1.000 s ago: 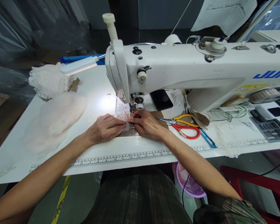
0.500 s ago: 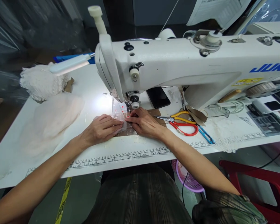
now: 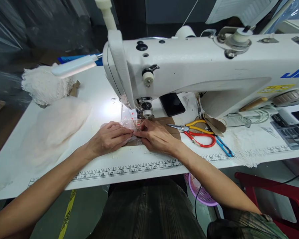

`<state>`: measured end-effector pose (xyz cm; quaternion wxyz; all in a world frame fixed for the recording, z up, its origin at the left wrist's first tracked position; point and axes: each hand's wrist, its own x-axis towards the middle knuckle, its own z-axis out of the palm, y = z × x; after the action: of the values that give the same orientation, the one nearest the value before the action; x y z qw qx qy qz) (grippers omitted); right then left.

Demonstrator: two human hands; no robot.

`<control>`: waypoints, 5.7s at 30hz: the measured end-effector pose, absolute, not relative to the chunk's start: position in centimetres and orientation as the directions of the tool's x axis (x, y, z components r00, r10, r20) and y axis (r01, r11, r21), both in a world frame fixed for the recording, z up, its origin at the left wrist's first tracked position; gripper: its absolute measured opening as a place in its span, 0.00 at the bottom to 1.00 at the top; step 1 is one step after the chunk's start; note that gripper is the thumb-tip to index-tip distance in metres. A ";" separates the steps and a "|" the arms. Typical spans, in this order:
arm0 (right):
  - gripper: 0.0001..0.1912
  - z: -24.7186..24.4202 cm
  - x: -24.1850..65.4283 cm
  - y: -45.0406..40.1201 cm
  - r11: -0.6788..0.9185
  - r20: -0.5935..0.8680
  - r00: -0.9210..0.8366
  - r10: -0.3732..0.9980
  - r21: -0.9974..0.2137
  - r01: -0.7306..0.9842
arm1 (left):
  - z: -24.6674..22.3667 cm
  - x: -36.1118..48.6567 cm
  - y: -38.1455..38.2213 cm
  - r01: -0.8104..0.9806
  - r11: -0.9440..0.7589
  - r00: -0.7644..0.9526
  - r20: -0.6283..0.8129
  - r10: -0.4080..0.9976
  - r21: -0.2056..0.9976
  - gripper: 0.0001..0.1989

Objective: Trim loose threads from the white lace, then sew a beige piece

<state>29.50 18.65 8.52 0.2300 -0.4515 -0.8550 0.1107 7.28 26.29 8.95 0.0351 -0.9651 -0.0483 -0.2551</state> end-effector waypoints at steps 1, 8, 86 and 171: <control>0.16 8.5 29.5 18.7 0.565 0.288 -0.486 0.825 -0.395 0.724 | 9.0 7.2 26.3 0.112 -0.993 0.866 0.493 0.082 -0.031 0.05; 0.17 8.9 29.5 18.5 0.542 0.259 -0.476 0.840 -0.400 0.739 | 10.2 6.2 26.5 0.214 -0.972 0.866 0.442 0.233 0.092 0.29; 0.18 7.2 29.1 18.8 0.414 0.332 -0.300 0.894 -0.362 0.835 | 9.8 9.6 28.9 0.384 -0.916 0.910 0.218 0.353 -0.119 0.23; 0.19 9.0 28.1 19.9 0.283 0.046 -0.279 0.959 -0.175 0.943 | 9.9 9.2 28.4 0.248 -0.966 0.926 0.275 0.257 0.069 0.15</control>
<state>28.10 19.86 8.98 0.0713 -0.5961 -0.7977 0.0565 9.15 28.44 9.90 -0.0165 -0.9813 -0.1288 -0.1420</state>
